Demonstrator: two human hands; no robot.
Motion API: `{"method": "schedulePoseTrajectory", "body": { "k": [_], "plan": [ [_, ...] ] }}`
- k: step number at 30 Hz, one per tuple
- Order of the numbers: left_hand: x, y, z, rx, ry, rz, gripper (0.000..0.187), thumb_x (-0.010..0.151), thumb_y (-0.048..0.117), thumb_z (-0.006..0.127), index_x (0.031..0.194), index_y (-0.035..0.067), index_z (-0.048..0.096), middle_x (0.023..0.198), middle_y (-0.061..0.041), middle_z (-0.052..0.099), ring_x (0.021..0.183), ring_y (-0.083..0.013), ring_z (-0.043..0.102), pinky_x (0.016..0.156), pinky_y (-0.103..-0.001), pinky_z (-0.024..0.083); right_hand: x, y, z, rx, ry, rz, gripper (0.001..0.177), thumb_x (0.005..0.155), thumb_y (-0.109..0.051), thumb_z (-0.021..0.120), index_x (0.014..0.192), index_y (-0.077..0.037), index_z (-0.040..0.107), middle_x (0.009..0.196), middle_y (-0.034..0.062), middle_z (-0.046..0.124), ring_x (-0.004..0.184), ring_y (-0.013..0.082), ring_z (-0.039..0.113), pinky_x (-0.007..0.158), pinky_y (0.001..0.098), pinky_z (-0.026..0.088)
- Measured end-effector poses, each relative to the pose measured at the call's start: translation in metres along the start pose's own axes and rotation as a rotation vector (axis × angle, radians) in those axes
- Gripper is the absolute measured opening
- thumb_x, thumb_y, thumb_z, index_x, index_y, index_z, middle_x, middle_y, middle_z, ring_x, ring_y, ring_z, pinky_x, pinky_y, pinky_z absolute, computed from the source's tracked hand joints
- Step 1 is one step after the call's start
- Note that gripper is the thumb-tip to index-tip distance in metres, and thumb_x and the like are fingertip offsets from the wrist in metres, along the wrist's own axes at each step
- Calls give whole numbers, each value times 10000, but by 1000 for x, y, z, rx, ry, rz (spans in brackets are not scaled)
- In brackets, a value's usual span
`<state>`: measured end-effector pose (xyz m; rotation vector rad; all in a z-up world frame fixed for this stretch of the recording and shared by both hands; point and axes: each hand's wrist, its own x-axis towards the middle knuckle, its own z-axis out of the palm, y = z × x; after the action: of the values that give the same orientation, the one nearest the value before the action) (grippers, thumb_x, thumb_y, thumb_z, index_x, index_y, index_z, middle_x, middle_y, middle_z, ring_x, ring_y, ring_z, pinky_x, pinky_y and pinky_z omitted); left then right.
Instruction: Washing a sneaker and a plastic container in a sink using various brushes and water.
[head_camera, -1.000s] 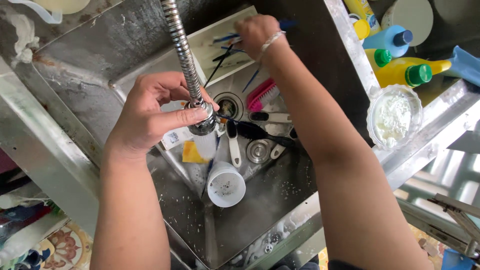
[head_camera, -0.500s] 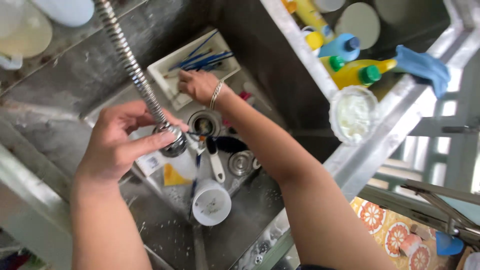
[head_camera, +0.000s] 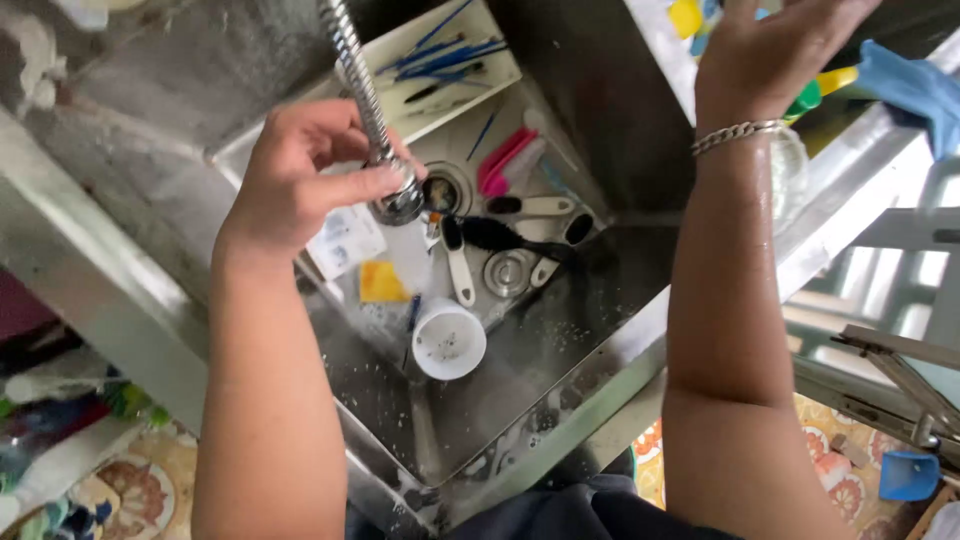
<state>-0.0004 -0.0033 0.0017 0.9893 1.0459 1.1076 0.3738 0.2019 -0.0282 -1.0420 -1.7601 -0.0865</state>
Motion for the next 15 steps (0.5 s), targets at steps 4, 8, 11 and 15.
{"method": "schedulePoseTrajectory", "body": {
  "k": [4, 8, 11, 15],
  "plan": [
    [-1, 8, -3, -114, -50, 13, 159, 867, 61, 769, 997, -4, 705, 939, -114, 759, 798, -130, 706, 698, -262, 574, -36, -52, 5, -36, -181, 70, 319, 1061, -20, 707, 1317, -20, 517, 1185, 137, 570, 1048, 260, 618, 895, 369, 529],
    [-3, 8, -9, -94, -87, 13, 182, 873, 64, 757, 1030, -21, 723, 918, -127, 747, 748, -131, 691, 648, -250, 568, -98, -95, 32, -59, -971, 4, 256, 746, -164, 794, 997, -117, 774, 992, 148, 726, 931, 379, 675, 782, 462, 545],
    [-4, 5, -9, -100, -75, 30, 189, 888, 60, 764, 1045, -30, 709, 952, -137, 747, 777, -137, 699, 665, -257, 571, -174, -74, 67, 89, -1560, 299, 398, 850, -297, 783, 1173, -72, 724, 1170, 154, 744, 1100, 316, 709, 964, 413, 578],
    [-3, 9, -8, -109, -92, 11, 203, 877, 69, 748, 1051, -24, 702, 974, -130, 755, 789, -133, 703, 663, -256, 575, -235, -103, 93, 5, -1511, 252, 576, 833, -353, 813, 1282, -40, 633, 1242, 231, 641, 1155, 402, 612, 995, 467, 487]
  ]
}}
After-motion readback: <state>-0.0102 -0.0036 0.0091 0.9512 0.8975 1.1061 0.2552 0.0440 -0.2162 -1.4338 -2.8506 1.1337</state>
